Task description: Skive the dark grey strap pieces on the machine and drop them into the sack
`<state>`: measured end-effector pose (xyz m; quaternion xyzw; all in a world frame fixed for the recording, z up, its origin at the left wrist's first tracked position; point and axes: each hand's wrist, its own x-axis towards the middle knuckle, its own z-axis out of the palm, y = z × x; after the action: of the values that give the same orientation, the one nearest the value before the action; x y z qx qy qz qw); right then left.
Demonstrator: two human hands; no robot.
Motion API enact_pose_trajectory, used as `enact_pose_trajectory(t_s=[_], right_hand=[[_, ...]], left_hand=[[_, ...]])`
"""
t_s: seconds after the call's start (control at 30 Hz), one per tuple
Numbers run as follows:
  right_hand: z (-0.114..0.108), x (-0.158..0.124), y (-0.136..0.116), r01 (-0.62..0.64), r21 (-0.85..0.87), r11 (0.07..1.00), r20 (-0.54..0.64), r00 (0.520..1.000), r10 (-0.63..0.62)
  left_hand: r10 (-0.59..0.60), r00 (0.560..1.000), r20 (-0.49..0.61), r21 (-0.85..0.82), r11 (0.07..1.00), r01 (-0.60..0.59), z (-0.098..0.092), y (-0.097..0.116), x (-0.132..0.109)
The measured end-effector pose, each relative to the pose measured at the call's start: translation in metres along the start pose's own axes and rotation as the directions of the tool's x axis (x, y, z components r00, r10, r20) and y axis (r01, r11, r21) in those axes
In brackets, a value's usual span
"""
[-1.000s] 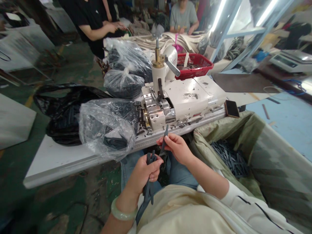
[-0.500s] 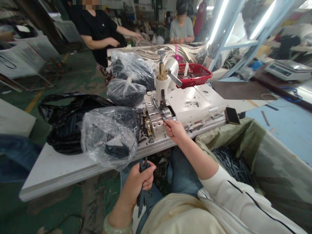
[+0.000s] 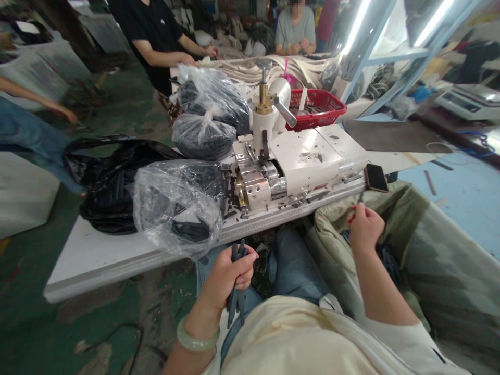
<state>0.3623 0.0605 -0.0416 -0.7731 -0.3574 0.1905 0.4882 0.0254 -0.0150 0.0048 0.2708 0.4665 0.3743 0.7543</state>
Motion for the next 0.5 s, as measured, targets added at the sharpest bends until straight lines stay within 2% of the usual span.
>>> enact_pose_trajectory(t_s=[0.03, 0.07, 0.1, 0.13, 0.17, 0.2, 0.23, 0.27, 0.33, 0.37, 0.4, 0.43, 0.47, 0.5], right_hand=[[-0.022, 0.005, 0.018, 0.014, -0.239, 0.971, -0.015, 1.0, -0.018], [-0.04, 0.007, 0.033, 0.032, -0.436, 0.899, -0.027, 0.998, -0.049], [-0.054, 0.006, 0.041, 0.046, -0.562, 0.826, -0.033, 0.996, -0.078], [-0.061, 0.003, 0.044, 0.078, -0.613, 0.786, 0.007, 0.996, -0.093], [-0.062, -0.005, 0.041, 0.118, -0.586, 0.802, 0.069, 0.993, -0.095], [-0.057, -0.015, 0.033, 0.156, -0.48, 0.863, 0.172, 0.982, -0.082], [-0.046, -0.029, 0.021, 0.173, -0.311, 0.934, 0.32, 0.945, -0.068], [-0.033, -0.045, 0.006, 0.146, -0.104, 0.984, 0.491, 0.868, -0.077], [0.0, -0.079, -0.026, 0.004, 0.202, 0.979, 0.768, 0.62, -0.161], [0.015, -0.096, -0.04, -0.045, 0.281, 0.959, 0.834, 0.505, -0.221], [0.029, -0.111, -0.052, -0.077, 0.333, 0.94, 0.865, 0.421, -0.272], [0.04, -0.124, -0.061, -0.099, 0.363, 0.927, 0.881, 0.361, -0.306], [0.048, -0.134, -0.067, -0.112, 0.378, 0.919, 0.886, 0.331, -0.324], [0.054, -0.142, -0.071, -0.127, 0.381, 0.916, 0.888, 0.327, -0.324]], left_hand=[[-0.01, 1.0, 0.013, 0.005, 1.0, 0.01, 0.001, -0.001, 0.001], [-0.022, 0.999, 0.031, 0.013, 1.0, 0.021, 0.003, -0.002, 0.003], [-0.035, 0.998, 0.054, 0.022, 0.999, 0.034, 0.005, -0.003, 0.005], [-0.049, 0.995, 0.082, 0.035, 0.998, 0.046, 0.007, -0.004, 0.007], [-0.064, 0.991, 0.114, 0.049, 0.997, 0.058, 0.011, -0.006, 0.009], [-0.078, 0.986, 0.146, 0.063, 0.996, 0.069, 0.014, -0.008, 0.011], [-0.091, 0.98, 0.176, 0.077, 0.994, 0.078, 0.019, -0.009, 0.012], [-0.103, 0.974, 0.202, 0.09, 0.992, 0.087, 0.022, -0.011, 0.013], [-0.12, 0.965, 0.233, 0.107, 0.989, 0.097, 0.029, -0.014, 0.011], [-0.122, 0.964, 0.236, 0.111, 0.989, 0.098, 0.03, -0.015, 0.008], [-0.119, 0.966, 0.23, 0.112, 0.989, 0.096, 0.031, -0.017, 0.005], [-0.116, 0.969, 0.219, 0.108, 0.99, 0.094, 0.03, -0.018, 0.002], [-0.113, 0.972, 0.206, 0.099, 0.991, 0.094, 0.029, -0.019, -0.002], [-0.113, 0.974, 0.196, 0.086, 0.991, 0.098, 0.027, -0.02, -0.006]])
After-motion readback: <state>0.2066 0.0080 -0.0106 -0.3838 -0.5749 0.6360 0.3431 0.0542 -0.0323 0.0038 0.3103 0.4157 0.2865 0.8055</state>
